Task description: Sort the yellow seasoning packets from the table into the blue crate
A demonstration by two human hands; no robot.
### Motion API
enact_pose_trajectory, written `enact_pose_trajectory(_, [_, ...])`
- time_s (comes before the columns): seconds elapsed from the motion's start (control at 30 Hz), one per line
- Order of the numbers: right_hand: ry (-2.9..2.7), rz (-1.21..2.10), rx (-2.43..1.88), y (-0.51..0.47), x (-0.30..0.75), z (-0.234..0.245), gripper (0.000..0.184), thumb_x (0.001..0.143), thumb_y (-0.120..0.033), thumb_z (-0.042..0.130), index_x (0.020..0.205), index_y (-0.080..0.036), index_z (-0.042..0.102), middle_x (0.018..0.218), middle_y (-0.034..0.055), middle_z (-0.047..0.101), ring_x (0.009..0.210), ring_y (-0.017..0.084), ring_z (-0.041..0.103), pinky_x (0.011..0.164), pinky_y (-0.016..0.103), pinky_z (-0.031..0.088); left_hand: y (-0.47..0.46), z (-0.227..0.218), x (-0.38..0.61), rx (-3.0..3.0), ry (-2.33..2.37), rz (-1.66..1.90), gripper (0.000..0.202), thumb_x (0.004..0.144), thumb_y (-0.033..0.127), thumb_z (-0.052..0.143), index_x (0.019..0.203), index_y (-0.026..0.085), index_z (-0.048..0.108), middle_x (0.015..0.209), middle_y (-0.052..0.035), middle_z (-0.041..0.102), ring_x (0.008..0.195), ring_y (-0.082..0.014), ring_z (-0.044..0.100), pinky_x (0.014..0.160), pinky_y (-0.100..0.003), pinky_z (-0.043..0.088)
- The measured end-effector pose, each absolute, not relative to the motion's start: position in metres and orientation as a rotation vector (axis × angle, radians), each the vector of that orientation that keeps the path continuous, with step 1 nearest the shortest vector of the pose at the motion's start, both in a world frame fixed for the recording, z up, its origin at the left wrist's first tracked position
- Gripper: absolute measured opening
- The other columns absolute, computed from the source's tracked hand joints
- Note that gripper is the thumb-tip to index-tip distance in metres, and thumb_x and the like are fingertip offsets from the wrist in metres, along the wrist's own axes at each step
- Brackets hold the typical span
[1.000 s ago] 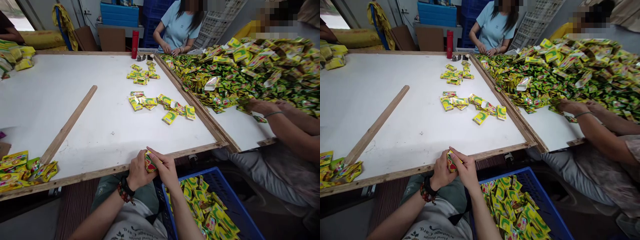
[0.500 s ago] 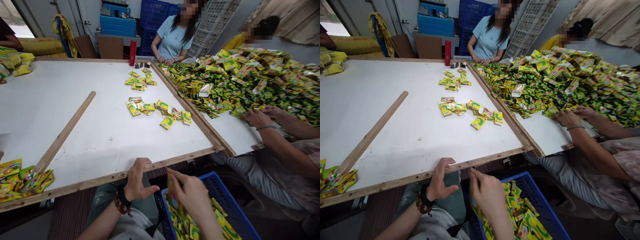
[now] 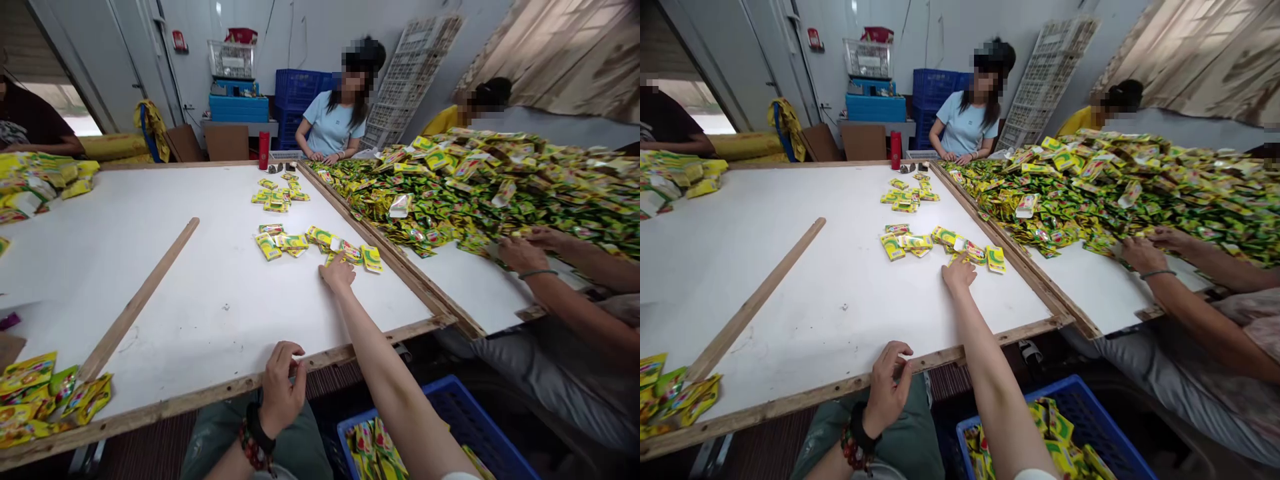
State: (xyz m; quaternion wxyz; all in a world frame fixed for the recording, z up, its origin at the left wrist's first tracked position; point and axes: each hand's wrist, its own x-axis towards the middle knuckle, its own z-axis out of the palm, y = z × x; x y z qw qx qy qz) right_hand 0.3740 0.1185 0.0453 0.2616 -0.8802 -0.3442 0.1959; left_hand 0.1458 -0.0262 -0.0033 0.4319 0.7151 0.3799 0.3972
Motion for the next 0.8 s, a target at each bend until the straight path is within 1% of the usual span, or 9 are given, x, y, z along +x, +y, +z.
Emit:
enact_pose_trajectory(0.1, [-1.04, 0.736, -2.171, 0.099, 0.35, 0.044, 0.09, 0.071, -0.023, 0.066, 0.15, -0.008, 0.024, 0.129, 0.0251, 0.056, 0.118, 0.036, 0.054, 0.096, 0.053, 0.042, -0.019, -0.004, 0.146, 1.529, 0.999, 1.053, 0.027, 0.096, 0.033, 0.041, 0.118, 0.021, 0.052, 0.117, -0.0113, 0.06, 0.105, -0.0214, 0.062, 0.084, -0.035, 0.055])
enact_pose_trajectory(0.2, [-1.164, 1.037, -1.865, 0.048, 0.314, 0.039, 0.092, 0.064, -0.024, 0.068, 0.149, -0.023, 0.031, 0.112, 0.0079, 0.068, 0.094, 0.024, 0.067, 0.081, 0.038, 0.054, -0.009, 0.002, 0.145, 1.424, 0.988, 1.086, 0.056, 0.093, 0.033, 0.048, 0.143, 0.025, 0.025, 0.147, -0.0139, 0.038, 0.134, -0.0249, 0.043, 0.104, -0.043, 0.045])
enact_pose_trajectory(0.3, [-1.048, 1.398, -1.263, -0.009, 0.282, 0.037, 0.076, 0.066, -0.034, 0.069, 0.138, -0.023, 0.049, 0.11, 0.0066, 0.07, 0.094, 0.025, 0.067, 0.084, 0.039, 0.054, -0.005, 0.012, 0.145, 1.588, 0.942, 1.043, 0.075, 0.083, 0.027, 0.062, 0.145, 0.025, 0.021, 0.151, -0.0138, 0.032, 0.138, -0.0279, 0.036, 0.111, -0.048, 0.036])
enact_pose_trajectory(0.4, [-0.773, 1.479, -0.936, -0.043, 0.259, 0.037, 0.051, 0.075, -0.05, 0.065, 0.117, -0.02, 0.066, 0.108, 0.01, 0.071, 0.1, 0.028, 0.066, 0.089, 0.042, 0.051, -0.011, 0.015, 0.144, 1.725, 0.981, 1.019, 0.073, 0.076, 0.021, 0.066, 0.139, 0.024, 0.03, 0.14, -0.0131, 0.046, 0.128, -0.0279, 0.048, 0.107, -0.047, 0.04])
enact_pose_trajectory(0.5, [-0.584, 1.377, -0.993, -0.051, 0.245, 0.035, 0.043, 0.082, -0.056, 0.058, 0.104, -0.021, 0.072, 0.106, 0.0088, 0.073, 0.098, 0.027, 0.067, 0.088, 0.041, 0.052, -0.02, 0.005, 0.143, 1.751, 1.069, 0.99, 0.078, 0.077, 0.024, 0.066, 0.141, 0.022, 0.021, 0.137, -0.0157, 0.049, 0.119, -0.0275, 0.055, 0.099, -0.045, 0.047])
enact_pose_trajectory(0.57, [-0.519, 1.29, -1.054, -0.05, 0.241, 0.032, 0.036, 0.082, -0.05, 0.061, 0.1, -0.022, 0.074, 0.104, 0.0064, 0.074, 0.096, 0.025, 0.067, 0.089, 0.038, 0.053, -0.024, -0.004, 0.141, 1.807, 1.08, 0.987, 0.081, 0.078, 0.026, 0.064, 0.143, 0.021, 0.017, 0.14, -0.0176, 0.047, 0.119, -0.0281, 0.057, 0.096, -0.044, 0.049])
enact_pose_trajectory(0.63, [-0.521, 1.193, -1.133, -0.05, 0.241, 0.031, 0.03, 0.079, -0.039, 0.065, 0.103, -0.022, 0.074, 0.103, 0.0037, 0.075, 0.093, 0.023, 0.068, 0.087, 0.035, 0.054, -0.026, -0.012, 0.139, 1.926, 1.034, 1.038, 0.073, 0.077, 0.023, 0.063, 0.139, 0.022, 0.022, 0.14, -0.0165, 0.048, 0.12, -0.0286, 0.056, 0.092, -0.043, 0.051])
enact_pose_trajectory(0.73, [-0.686, 1.075, -1.247, -0.052, 0.245, 0.036, 0.038, 0.076, -0.025, 0.061, 0.113, -0.022, 0.071, 0.105, 0.0021, 0.075, 0.09, 0.022, 0.07, 0.08, 0.033, 0.056, -0.026, -0.014, 0.139, 2.087, 0.89, 1.112, 0.061, 0.075, 0.018, 0.06, 0.128, 0.025, 0.031, 0.14, -0.0139, 0.048, 0.117, -0.0266, 0.058, 0.085, -0.039, 0.053])
enact_pose_trajectory(0.8, [-0.905, 0.988, -1.29, -0.055, 0.247, 0.043, 0.037, 0.079, -0.023, 0.058, 0.113, -0.022, 0.072, 0.109, 0.0039, 0.074, 0.097, 0.024, 0.069, 0.083, 0.035, 0.056, -0.025, -0.011, 0.139, 2.086, 0.869, 1.101, 0.066, 0.077, 0.022, 0.06, 0.132, 0.024, 0.024, 0.146, -0.0172, 0.041, 0.111, -0.0248, 0.061, 0.082, -0.038, 0.053])
